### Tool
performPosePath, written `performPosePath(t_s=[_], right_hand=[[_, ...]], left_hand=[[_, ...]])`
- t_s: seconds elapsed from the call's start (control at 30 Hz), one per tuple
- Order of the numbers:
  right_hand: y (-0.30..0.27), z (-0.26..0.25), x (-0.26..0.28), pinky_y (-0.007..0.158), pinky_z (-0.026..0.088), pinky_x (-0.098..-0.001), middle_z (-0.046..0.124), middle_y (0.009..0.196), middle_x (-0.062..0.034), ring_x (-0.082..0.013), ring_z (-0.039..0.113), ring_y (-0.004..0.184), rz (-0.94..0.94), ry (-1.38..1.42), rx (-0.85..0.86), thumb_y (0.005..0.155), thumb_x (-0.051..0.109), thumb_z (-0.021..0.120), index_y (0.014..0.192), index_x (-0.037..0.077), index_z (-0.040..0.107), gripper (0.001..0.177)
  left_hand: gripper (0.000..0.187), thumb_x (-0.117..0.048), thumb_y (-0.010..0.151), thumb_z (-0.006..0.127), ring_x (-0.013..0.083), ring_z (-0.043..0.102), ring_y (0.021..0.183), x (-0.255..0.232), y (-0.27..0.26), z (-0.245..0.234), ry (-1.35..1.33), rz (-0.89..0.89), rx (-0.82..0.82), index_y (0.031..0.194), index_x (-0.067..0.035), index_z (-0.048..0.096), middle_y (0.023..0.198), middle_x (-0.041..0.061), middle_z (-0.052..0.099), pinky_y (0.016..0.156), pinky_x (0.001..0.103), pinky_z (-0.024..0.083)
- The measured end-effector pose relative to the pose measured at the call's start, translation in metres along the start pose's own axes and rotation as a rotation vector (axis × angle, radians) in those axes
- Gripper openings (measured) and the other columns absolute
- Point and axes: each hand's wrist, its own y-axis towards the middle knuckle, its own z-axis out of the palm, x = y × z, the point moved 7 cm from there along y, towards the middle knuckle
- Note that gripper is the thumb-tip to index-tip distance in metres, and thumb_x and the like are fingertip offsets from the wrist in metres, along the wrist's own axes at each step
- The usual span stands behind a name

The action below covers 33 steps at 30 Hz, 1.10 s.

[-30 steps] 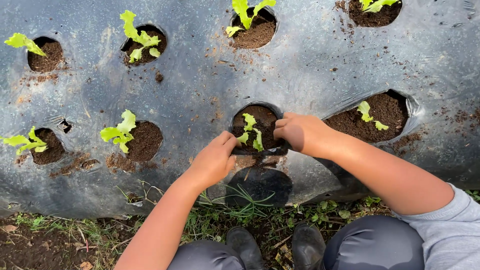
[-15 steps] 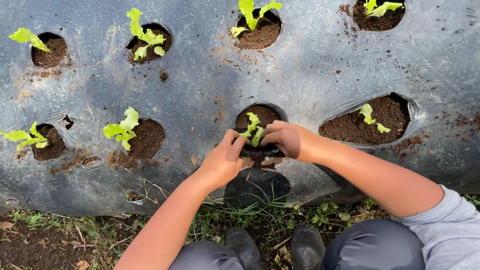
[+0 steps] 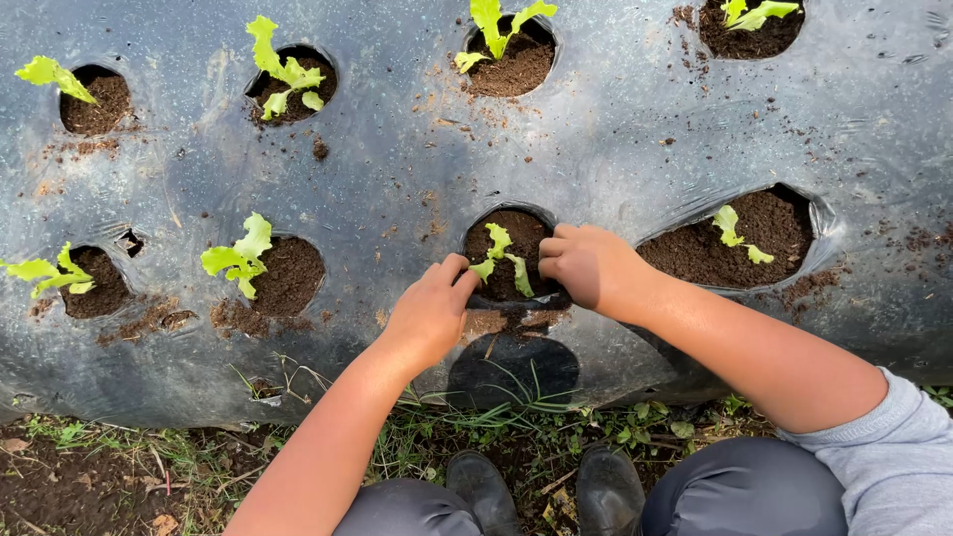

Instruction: The person plants small green seedlings into holes cut into a black plastic ground cover. They use their hands to place the plants into the soil and press the earth around the base of each seedling to secure it.

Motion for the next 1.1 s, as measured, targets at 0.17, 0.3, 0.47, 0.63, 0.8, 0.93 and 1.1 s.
performPosePath(t_s=[0.17,0.3,0.47,0.63,0.8,0.93,1.1], right_hand=[[0.013,0.003,-0.009,0.070,0.047,-0.0300,0.058,0.088,0.0058,-0.0165,0.054,0.087,0.031,-0.100,-0.078,0.096,0.015,0.053,0.082,0.020,0.060,0.016],[0.043,-0.011,0.000,0.075,0.049,-0.0291,0.065,0.105,-0.0001,-0.0194,0.060,0.092,-0.073,-0.141,-0.285,0.098,0.011,0.051,0.098,0.013,0.066,0.015],[0.054,-0.008,0.006,0.064,0.043,-0.0312,0.058,0.090,0.0023,-0.0180,0.056,0.087,-0.052,-0.266,-0.324,0.093,0.013,0.054,0.091,0.016,0.061,0.008],[0.026,-0.007,-0.010,0.058,0.044,-0.0251,0.054,0.080,0.0081,-0.0124,0.055,0.082,0.046,-0.205,-0.184,0.093,0.015,0.053,0.081,0.022,0.060,0.015],[0.009,0.008,-0.018,0.074,0.059,-0.0370,0.059,0.100,0.0064,-0.0260,0.069,0.091,0.132,0.407,0.102,0.093,0.017,0.064,0.092,0.023,0.070,0.009],[0.014,-0.003,-0.019,0.079,0.057,-0.0350,0.059,0.108,0.0011,-0.0264,0.066,0.101,0.144,0.410,0.009,0.101,0.011,0.054,0.103,0.018,0.070,0.017],[0.013,-0.013,-0.020,0.077,0.060,-0.0415,0.063,0.106,0.0015,-0.0282,0.066,0.100,0.186,0.471,0.051,0.099,0.013,0.055,0.098,0.019,0.068,0.015]], left_hand=[[0.035,-0.007,0.090,0.057,0.0265,0.055,0.095,0.014,0.011,0.028,0.240,0.007,-0.171,0.125,-0.012,0.057,0.135,0.009,0.049,0.061,0.039,0.048],[0.029,-0.009,0.091,0.057,0.0286,0.053,0.098,0.006,0.021,0.010,0.258,-0.033,-0.293,0.120,-0.012,0.055,0.144,0.009,0.050,0.067,0.039,0.047],[0.032,-0.012,0.090,0.061,0.0292,0.052,0.100,0.003,0.026,0.006,0.288,-0.049,-0.301,0.121,-0.010,0.054,0.143,0.010,0.051,0.070,0.039,0.046],[0.029,-0.013,0.090,0.058,0.0275,0.053,0.100,0.014,0.028,0.008,0.158,-0.063,-0.234,0.119,-0.011,0.052,0.132,0.006,0.051,0.070,0.038,0.046],[0.043,0.001,0.091,0.048,0.0459,0.062,0.108,0.017,0.021,0.014,-0.387,-0.073,0.070,0.134,-0.002,0.052,0.123,0.017,0.052,0.088,0.048,0.057],[0.048,0.005,0.094,0.044,0.0484,0.063,0.109,0.004,0.015,-0.003,-0.490,-0.121,0.123,0.142,-0.002,0.049,0.127,0.022,0.051,0.092,0.056,0.056],[0.055,0.008,0.097,0.041,0.0521,0.057,0.117,-0.027,0.013,-0.028,-0.525,-0.130,0.217,0.151,0.004,0.038,0.131,0.026,0.043,0.092,0.064,0.056]])
